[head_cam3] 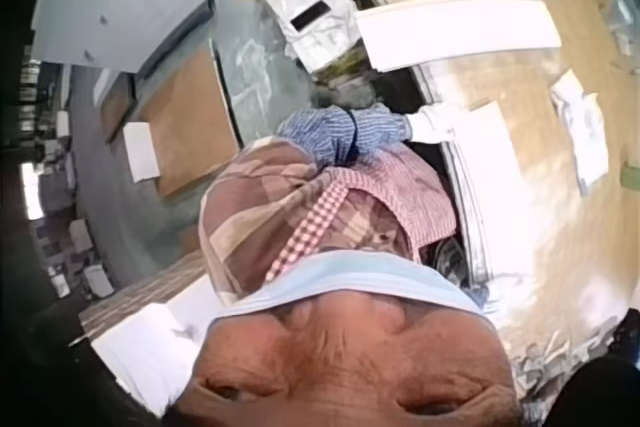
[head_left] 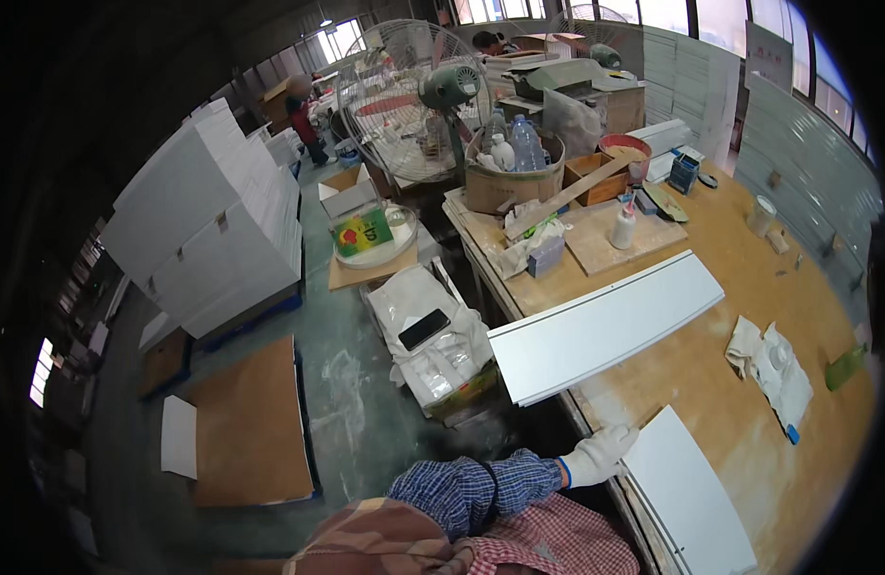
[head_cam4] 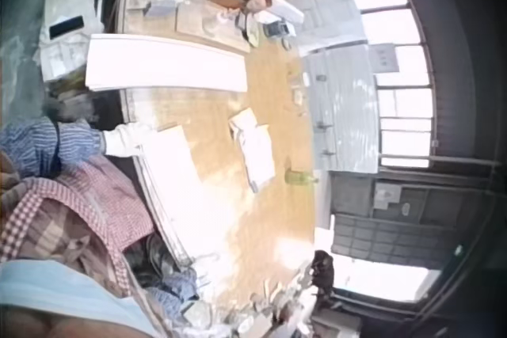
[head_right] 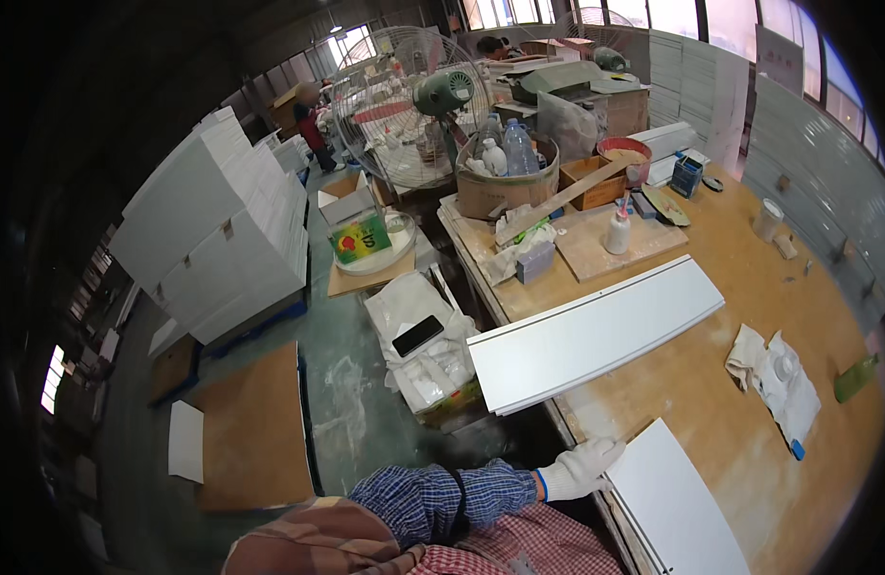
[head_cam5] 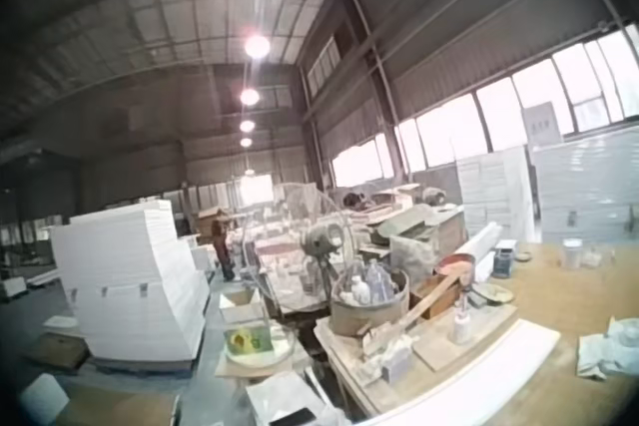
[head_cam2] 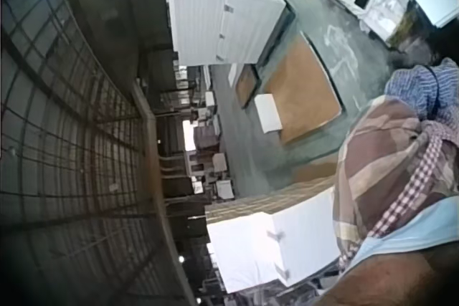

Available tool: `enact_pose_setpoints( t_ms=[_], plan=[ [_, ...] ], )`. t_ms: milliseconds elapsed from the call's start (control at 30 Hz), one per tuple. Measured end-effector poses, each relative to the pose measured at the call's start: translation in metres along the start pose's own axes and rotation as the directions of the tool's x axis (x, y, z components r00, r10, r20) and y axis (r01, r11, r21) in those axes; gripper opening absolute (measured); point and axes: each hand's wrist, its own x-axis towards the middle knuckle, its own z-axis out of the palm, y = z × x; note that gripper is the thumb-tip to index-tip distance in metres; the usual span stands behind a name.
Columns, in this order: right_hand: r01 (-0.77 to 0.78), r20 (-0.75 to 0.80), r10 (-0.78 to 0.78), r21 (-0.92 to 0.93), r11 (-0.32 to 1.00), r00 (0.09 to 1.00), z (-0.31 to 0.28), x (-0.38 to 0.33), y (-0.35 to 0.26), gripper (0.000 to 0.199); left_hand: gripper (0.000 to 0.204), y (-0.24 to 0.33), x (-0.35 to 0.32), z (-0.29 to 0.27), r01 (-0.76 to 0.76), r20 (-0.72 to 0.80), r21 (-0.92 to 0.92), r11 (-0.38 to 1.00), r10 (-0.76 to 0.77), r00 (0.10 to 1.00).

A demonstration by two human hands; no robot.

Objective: Cleaning, applying adhesive or sealant to the edges, and wiping down white furniture panels.

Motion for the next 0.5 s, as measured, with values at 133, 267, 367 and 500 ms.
enact_pose_setpoints(
  t_ms=[133, 267, 367, 500],
  plan=[
    [-0.097, -0.052, 0.105, 0.144, 0.985, 0.993, 0.070, -0.042, 0.030, 0.038, 0.071, -0.003, 0.002, 0.009, -0.016, 0.005, 0.056, 0.998, 0.016, 1.000],
    [-0.110, -0.050, 0.116, 0.110, 0.988, 0.992, 0.059, -0.033, 0.016, 0.038, 0.060, -0.015, 0.000, 0.017, -0.092, -0.059, 0.115, 0.989, 0.099, 0.993],
    [-0.107, -0.048, 0.111, 0.077, 0.991, 0.993, 0.046, -0.023, 0.007, 0.038, 0.056, -0.031, 0.000, 0.030, -0.195, -0.112, 0.145, 0.970, 0.212, 0.971],
    [-0.100, -0.033, 0.101, 0.027, 0.995, 0.994, 0.032, -0.011, 0.001, 0.038, 0.045, -0.032, 0.001, 0.018, -0.268, -0.076, 0.171, 0.948, 0.284, 0.956]
  ],
)
